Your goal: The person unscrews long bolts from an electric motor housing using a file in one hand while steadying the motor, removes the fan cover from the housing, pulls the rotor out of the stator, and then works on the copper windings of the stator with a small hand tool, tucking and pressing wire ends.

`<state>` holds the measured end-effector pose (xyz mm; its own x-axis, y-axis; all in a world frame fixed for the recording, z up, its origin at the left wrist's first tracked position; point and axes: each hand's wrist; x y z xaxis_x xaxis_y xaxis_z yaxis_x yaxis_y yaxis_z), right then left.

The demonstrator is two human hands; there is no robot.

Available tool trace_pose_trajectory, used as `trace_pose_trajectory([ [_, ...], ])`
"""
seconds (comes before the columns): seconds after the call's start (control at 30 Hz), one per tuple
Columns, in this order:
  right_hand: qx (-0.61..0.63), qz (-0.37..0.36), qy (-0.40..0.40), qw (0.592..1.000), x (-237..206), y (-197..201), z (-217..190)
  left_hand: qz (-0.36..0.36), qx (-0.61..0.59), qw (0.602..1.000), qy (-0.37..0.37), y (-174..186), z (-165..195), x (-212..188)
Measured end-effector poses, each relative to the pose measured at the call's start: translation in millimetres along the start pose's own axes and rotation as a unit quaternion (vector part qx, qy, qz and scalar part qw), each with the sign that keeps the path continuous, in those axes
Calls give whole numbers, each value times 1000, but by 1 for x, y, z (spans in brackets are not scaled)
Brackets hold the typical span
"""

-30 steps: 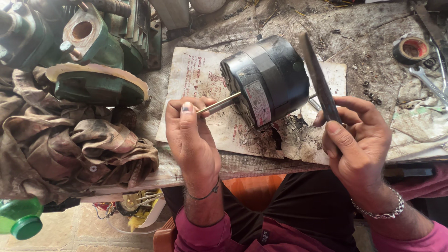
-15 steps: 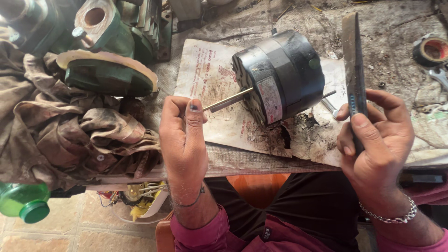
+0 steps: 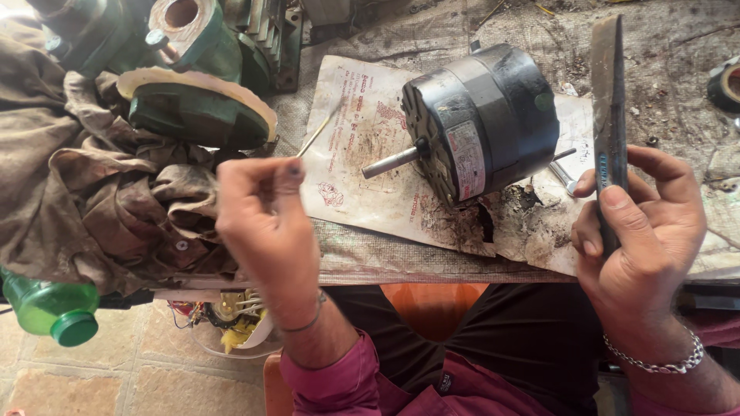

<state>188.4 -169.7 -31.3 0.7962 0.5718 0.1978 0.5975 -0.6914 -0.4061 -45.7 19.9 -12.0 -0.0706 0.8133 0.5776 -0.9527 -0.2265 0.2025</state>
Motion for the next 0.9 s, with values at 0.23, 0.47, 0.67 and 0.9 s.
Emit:
trace_pose_trajectory([
  [0.23, -8, -1, 0, 1000, 0, -1, 0, -135, 147, 979, -41, -5, 3, 11],
  [0.47, -9, -2, -3, 1000, 1, -3, 0, -191, 218, 955, -60, -5, 7, 9],
  [0.67, -33, -4, -19, 999, 2, -6, 0, -283, 77, 945, -148, -3, 19, 3],
  [0.9, -67, -9, -35, 997, 2, -6, 0, -227, -22, 960, -165, -34, 35, -19],
])
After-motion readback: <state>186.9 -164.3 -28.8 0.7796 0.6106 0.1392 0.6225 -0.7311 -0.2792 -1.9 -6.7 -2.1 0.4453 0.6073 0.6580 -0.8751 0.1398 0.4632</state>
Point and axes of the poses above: each hand's wrist, its own x-axis towards the middle knuckle, its own y-axis out of the back of the hand, z = x × y, and after that the axes turned 7 degrees about z, right-handed
